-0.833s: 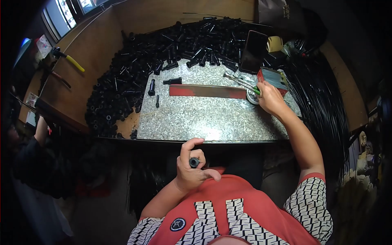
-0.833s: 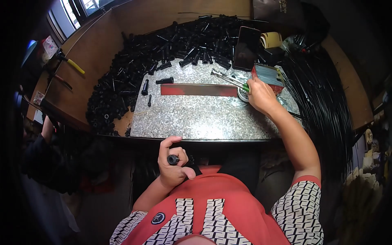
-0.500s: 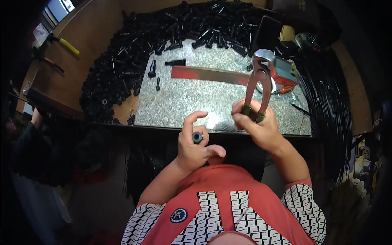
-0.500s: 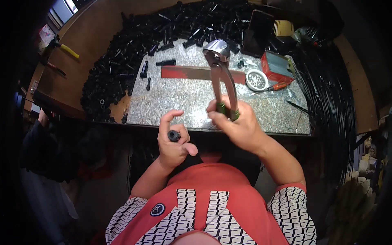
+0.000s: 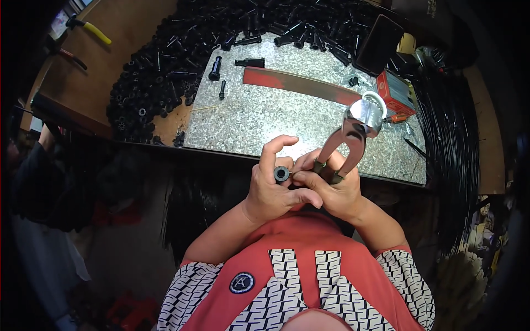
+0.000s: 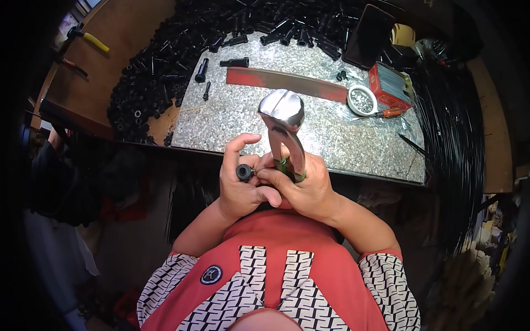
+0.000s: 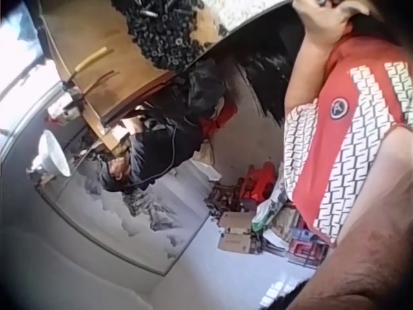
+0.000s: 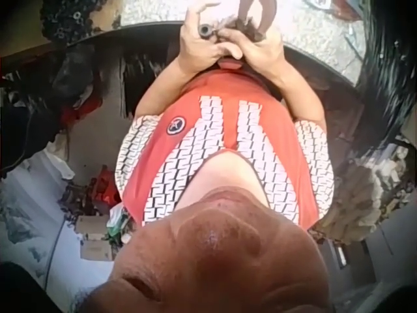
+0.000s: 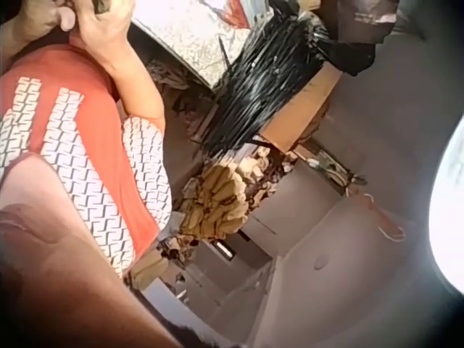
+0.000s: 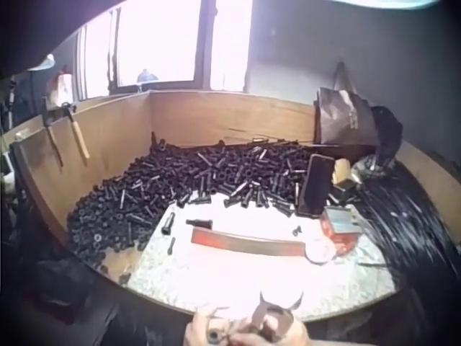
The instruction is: Assembling small components onto long thin rods using pliers and a mallet.
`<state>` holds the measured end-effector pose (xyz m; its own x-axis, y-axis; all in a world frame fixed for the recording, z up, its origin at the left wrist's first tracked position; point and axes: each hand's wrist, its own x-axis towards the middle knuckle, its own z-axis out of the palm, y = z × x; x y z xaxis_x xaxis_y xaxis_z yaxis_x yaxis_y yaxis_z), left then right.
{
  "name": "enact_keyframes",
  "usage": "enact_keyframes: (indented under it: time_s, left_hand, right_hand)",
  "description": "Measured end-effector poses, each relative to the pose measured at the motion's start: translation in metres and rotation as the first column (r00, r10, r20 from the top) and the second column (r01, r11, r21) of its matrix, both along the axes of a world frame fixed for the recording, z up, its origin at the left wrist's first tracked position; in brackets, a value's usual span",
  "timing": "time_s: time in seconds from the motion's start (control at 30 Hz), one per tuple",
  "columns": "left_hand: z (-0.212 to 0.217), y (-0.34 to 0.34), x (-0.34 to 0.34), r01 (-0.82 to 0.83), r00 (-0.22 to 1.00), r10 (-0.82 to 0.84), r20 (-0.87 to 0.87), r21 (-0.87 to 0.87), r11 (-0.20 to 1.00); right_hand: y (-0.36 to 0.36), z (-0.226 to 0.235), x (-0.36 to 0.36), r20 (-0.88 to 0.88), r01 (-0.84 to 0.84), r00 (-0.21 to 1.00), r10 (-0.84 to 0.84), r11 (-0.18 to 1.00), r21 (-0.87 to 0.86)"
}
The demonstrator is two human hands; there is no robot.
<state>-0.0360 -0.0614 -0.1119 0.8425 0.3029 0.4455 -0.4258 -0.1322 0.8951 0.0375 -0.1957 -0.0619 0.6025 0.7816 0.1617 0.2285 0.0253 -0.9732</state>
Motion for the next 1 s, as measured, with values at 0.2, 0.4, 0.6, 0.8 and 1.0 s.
enact_keyframes:
  time_s: [0.2, 0.4, 0.6, 0.8, 1.0]
  left_hand:
    - [-0.008, -0.006, 0.001, 0.026, 0.999, -0.024, 0.03, -0.064, 0.998]
    - [-0.003, -0.003, -0.002, 0.01, 0.997, -0.014, 0.071, 0.056, 0.998]
    - [-0.006, -0.005, -0.005, 0.041, 0.998, -0.038, 0.048, -0.052, 0.998]
    - [-0.003, -0.001, -0.008, 0.038, 0.999, -0.037, 0.023, -0.035, 0.999]
    - [-0.004, 0.001, -0.01, 0.023, 1.0, -0.023, 0.007, -0.024, 0.999]
  right_hand:
    - [0.0, -0.003, -0.004, 0.072, 0.052, 0.996, -0.053, 0.998, 0.026]
    - [0.0, -0.006, -0.005, 0.23, 0.094, 0.968, -0.097, 0.995, 0.022]
    - [-0.001, 0.002, -0.01, 0.03, 0.025, 0.999, -0.024, 1.0, -0.017]
    - [0.001, -0.002, -0.014, -0.062, 0.024, 0.998, -0.021, 0.999, 0.048]
    - [0.006, -0.003, -0.018, -0.171, 0.046, 0.985, -0.028, 0.993, 0.104]
